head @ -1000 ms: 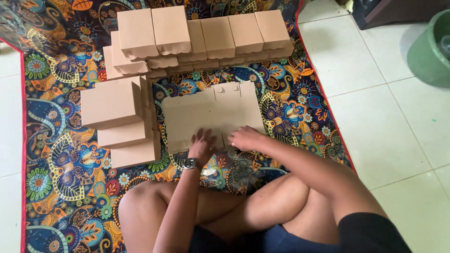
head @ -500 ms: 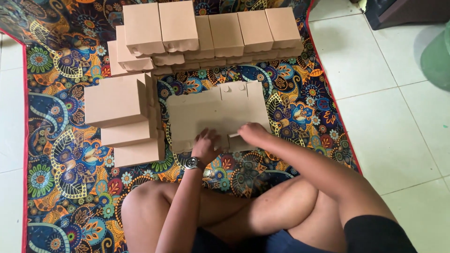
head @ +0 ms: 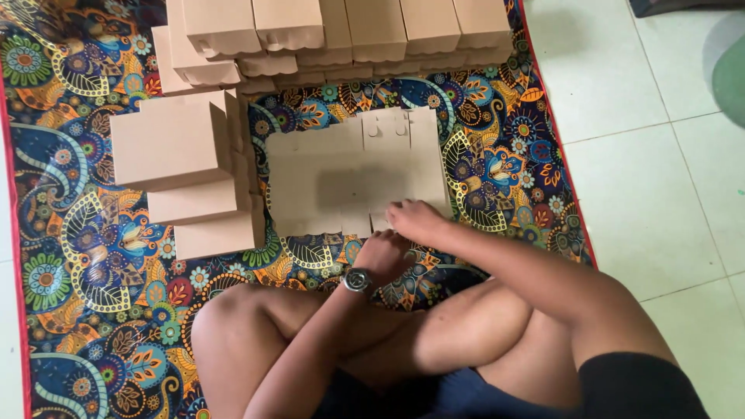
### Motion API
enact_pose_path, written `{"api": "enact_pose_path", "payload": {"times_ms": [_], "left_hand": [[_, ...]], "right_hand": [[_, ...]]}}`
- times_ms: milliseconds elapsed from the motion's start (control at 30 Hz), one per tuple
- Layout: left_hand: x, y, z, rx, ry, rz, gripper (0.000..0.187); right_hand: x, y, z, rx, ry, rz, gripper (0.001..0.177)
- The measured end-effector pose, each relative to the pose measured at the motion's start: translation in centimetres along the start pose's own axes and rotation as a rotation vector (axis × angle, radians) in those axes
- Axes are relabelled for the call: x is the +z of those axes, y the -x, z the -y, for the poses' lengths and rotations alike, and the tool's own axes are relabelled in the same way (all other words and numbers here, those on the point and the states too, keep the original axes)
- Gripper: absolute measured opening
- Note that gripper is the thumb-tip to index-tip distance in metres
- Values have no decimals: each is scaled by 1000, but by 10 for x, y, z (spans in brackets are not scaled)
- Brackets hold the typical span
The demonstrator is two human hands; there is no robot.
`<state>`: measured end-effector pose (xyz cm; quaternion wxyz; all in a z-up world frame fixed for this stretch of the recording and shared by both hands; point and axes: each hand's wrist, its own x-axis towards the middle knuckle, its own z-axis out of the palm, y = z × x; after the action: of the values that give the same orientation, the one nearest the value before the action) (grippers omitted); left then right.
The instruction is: Folding a flat cardboard template into a box by bending and tucking flaps.
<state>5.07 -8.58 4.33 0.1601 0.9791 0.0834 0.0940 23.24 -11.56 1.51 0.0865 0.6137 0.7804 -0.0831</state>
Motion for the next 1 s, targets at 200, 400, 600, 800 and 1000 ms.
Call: {"api": "enact_pose_path", "payload": {"times_ms": [200, 400, 600, 800, 1000], "left_hand": [[-21, -4, -5, -153, 8, 314, 37], [23, -13, -1, -254, -82, 372, 51], [-52, -21, -12, -448, -43, 475, 67], [-46, -20, -10, -334, -259, 430, 68], [-41, -13, -19, -335, -181, 176, 63]], "right_hand": [[-25, 4, -3, -32, 50, 46, 16], [-8, -11, -16, -113, 78, -131, 13], [-53, -4, -43, 49, -174, 175, 32], [-132, 17, -35, 145, -136, -295, 28], [-153, 38, -50, 329, -119, -765, 23]]}}
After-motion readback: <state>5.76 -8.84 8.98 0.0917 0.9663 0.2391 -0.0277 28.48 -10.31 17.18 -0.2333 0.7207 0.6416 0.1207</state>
